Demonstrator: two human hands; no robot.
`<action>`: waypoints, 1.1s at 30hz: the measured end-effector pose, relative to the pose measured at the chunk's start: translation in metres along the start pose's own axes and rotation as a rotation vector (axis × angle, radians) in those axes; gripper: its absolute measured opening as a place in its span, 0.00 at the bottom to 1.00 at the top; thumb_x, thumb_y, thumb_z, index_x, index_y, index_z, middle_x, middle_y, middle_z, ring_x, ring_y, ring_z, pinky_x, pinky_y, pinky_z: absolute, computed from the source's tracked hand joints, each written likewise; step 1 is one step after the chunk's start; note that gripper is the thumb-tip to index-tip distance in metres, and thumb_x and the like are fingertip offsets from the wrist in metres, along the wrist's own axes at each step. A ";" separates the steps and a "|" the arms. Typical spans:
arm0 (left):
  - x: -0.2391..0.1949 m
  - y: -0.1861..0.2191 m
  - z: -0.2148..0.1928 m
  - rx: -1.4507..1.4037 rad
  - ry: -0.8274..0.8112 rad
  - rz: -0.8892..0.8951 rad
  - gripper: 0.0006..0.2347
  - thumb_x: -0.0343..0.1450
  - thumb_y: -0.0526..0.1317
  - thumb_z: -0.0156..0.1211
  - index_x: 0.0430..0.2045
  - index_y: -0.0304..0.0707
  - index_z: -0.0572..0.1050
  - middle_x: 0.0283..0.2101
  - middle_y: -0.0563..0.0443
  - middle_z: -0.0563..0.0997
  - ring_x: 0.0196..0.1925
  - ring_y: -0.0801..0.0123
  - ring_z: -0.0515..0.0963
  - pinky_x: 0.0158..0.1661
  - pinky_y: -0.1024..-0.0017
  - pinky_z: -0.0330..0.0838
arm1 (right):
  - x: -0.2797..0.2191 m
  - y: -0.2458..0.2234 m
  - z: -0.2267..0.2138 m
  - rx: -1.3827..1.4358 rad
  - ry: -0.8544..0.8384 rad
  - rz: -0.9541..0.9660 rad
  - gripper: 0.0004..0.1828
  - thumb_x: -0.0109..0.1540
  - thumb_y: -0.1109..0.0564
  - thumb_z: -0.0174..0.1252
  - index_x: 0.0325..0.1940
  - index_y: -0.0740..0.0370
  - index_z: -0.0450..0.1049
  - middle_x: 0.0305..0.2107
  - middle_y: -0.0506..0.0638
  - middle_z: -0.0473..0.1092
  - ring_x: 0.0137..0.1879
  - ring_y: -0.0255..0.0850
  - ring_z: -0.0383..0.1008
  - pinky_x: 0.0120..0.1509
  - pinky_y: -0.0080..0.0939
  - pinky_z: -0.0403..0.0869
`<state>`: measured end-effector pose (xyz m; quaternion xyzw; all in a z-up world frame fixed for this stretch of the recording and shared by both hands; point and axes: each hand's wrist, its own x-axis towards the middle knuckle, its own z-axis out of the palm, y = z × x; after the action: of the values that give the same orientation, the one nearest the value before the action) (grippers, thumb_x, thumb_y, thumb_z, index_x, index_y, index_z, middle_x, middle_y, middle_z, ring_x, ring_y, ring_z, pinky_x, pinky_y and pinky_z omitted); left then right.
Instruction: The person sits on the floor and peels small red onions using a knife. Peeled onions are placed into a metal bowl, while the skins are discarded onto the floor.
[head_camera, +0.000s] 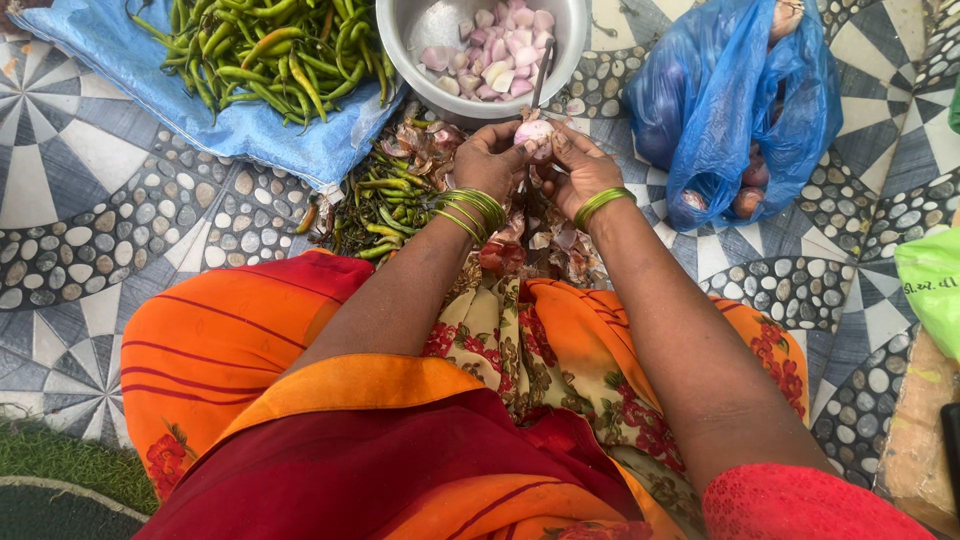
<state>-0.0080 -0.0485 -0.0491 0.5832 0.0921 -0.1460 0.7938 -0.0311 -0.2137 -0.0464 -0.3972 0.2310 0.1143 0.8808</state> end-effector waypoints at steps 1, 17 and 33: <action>-0.002 -0.002 -0.001 0.089 0.036 -0.075 0.13 0.68 0.31 0.65 0.47 0.35 0.80 0.38 0.49 0.85 0.32 0.75 0.83 0.29 0.79 0.77 | -0.001 0.004 0.001 -0.005 0.025 -0.003 0.25 0.61 0.55 0.65 0.64 0.57 0.73 0.39 0.49 0.77 0.38 0.41 0.76 0.32 0.35 0.72; 0.045 -0.030 -0.014 -0.114 0.199 -0.176 0.06 0.69 0.39 0.61 0.36 0.41 0.76 0.29 0.54 0.81 0.26 0.72 0.79 0.23 0.73 0.72 | 0.091 0.052 -0.030 -0.142 0.254 -0.204 0.22 0.65 0.42 0.63 0.53 0.61 0.79 0.32 0.49 0.76 0.29 0.39 0.71 0.28 0.39 0.67; 0.000 0.007 -0.020 -0.066 -0.020 -0.148 0.02 0.71 0.33 0.61 0.32 0.40 0.74 0.31 0.47 0.82 0.25 0.72 0.80 0.22 0.77 0.71 | -0.016 -0.009 0.019 -1.230 0.329 -0.453 0.19 0.64 0.42 0.64 0.52 0.55 0.81 0.58 0.56 0.68 0.61 0.51 0.71 0.63 0.50 0.69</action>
<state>-0.0048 -0.0281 -0.0493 0.5468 0.1317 -0.2068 0.8006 -0.0356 -0.2061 -0.0214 -0.8771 0.1660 -0.0246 0.4501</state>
